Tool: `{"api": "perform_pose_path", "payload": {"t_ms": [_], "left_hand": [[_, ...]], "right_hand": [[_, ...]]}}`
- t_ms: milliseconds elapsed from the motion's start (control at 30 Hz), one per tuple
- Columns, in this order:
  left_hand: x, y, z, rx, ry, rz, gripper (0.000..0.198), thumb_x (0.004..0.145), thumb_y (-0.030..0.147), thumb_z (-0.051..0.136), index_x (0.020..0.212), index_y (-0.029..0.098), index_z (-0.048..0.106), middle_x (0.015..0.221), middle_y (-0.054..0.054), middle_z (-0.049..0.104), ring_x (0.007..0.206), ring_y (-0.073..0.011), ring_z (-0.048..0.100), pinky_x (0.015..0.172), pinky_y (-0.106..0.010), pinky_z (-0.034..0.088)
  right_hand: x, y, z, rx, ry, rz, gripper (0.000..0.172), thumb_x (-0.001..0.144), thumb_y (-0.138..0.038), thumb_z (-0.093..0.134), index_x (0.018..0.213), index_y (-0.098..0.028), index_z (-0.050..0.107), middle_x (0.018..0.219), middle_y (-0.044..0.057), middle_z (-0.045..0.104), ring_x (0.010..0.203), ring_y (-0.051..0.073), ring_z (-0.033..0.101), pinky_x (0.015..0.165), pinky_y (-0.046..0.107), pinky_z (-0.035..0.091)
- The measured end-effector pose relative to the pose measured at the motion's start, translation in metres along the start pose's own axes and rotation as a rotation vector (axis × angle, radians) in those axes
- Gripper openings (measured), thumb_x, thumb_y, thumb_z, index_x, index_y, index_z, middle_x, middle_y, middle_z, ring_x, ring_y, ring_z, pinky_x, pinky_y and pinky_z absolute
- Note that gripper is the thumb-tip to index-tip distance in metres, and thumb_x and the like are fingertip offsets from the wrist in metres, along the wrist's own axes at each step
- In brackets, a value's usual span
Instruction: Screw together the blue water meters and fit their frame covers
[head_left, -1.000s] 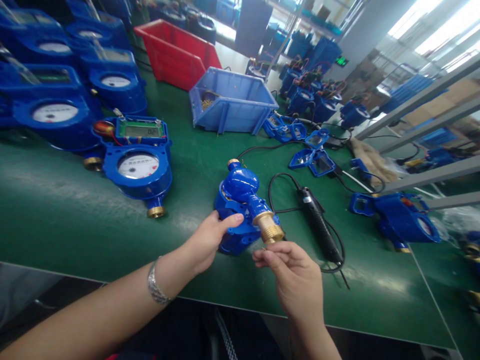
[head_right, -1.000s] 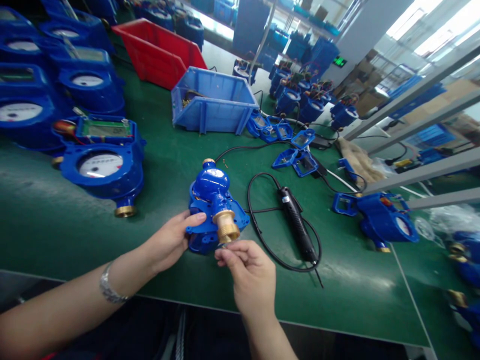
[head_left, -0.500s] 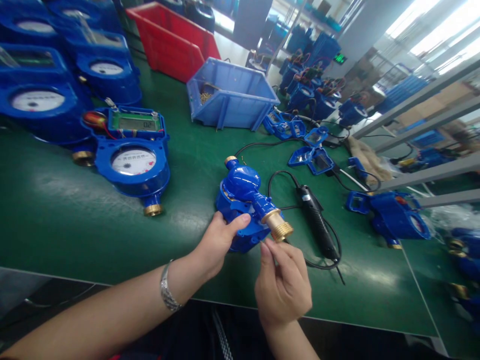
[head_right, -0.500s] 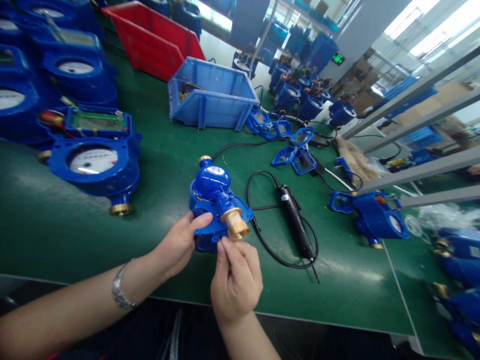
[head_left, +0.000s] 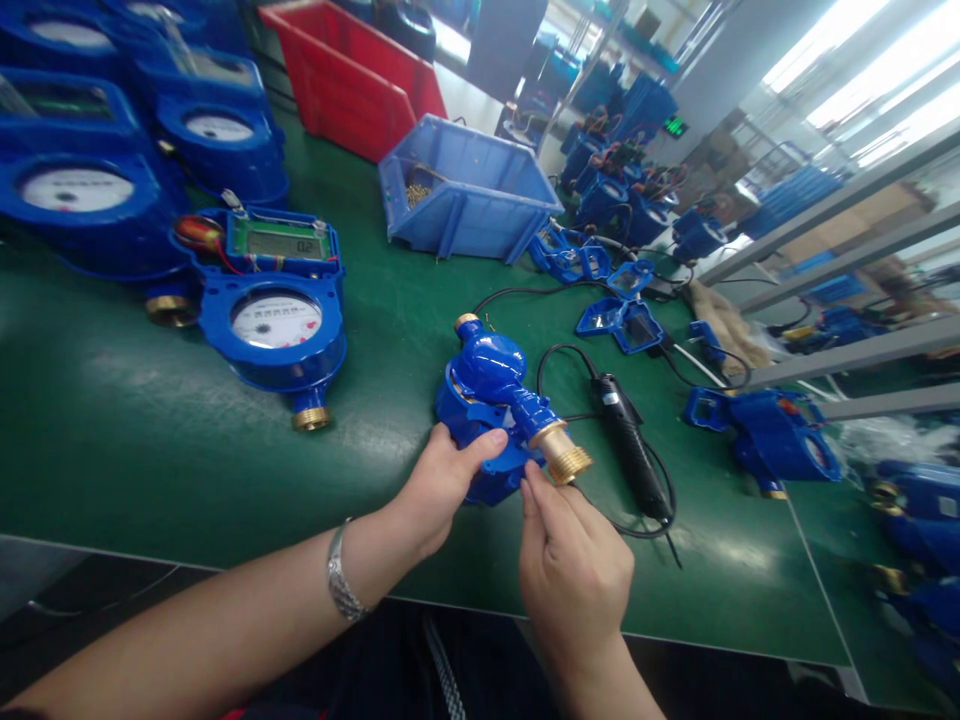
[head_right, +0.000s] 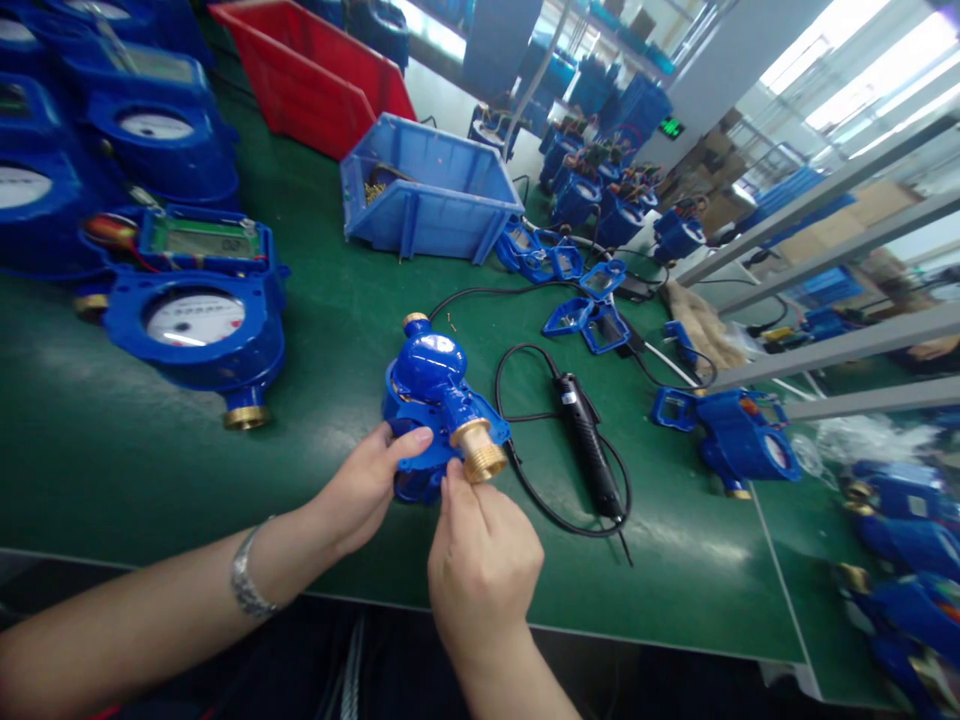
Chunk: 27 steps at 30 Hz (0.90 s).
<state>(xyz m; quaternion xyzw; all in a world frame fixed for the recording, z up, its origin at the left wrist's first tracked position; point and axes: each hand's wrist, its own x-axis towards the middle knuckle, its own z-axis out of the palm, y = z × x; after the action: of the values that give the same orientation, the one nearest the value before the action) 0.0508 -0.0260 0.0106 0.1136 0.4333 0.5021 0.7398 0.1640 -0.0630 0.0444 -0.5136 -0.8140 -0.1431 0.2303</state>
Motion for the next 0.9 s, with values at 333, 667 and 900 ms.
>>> {"api": "perform_pose_path", "payload": {"t_ms": [333,667,900], "left_hand": [[0.003,0.012,-0.009,0.095,-0.004,-0.117,0.054,0.063,0.032,0.073,0.11,0.012,0.057,0.107,-0.012,0.069,0.095,-0.0258,0.064,0.084,-0.038,0.048],[0.017,0.055,-0.035,0.302,-0.247,-0.286,0.043,0.057,0.037,0.077,0.089,0.011,0.067,0.081,-0.009,0.074,0.075,-0.0221,0.068,0.075,-0.031,0.051],[0.022,0.059,-0.038,0.341,-0.361,-0.284,0.043,0.062,0.042,0.075,0.093,0.013,0.067,0.087,-0.008,0.074,0.081,-0.0223,0.068,0.076,-0.03,0.052]], "right_hand": [[-0.01,0.06,-0.009,-0.139,0.199,0.292,0.019,0.086,-0.015,0.054,0.103,-0.016,0.063,0.076,0.005,0.067,0.067,0.018,0.064,0.065,0.027,0.05],[0.028,0.146,0.04,-0.333,-0.599,0.771,0.056,0.082,-0.025,0.055,0.134,-0.011,0.04,0.099,0.022,0.063,0.089,0.037,0.063,0.069,0.047,0.05],[0.037,0.163,-0.025,0.595,0.183,0.725,0.051,0.061,-0.019,0.072,0.11,-0.025,0.06,0.092,0.006,0.067,0.085,0.026,0.065,0.083,0.047,0.048]]}}
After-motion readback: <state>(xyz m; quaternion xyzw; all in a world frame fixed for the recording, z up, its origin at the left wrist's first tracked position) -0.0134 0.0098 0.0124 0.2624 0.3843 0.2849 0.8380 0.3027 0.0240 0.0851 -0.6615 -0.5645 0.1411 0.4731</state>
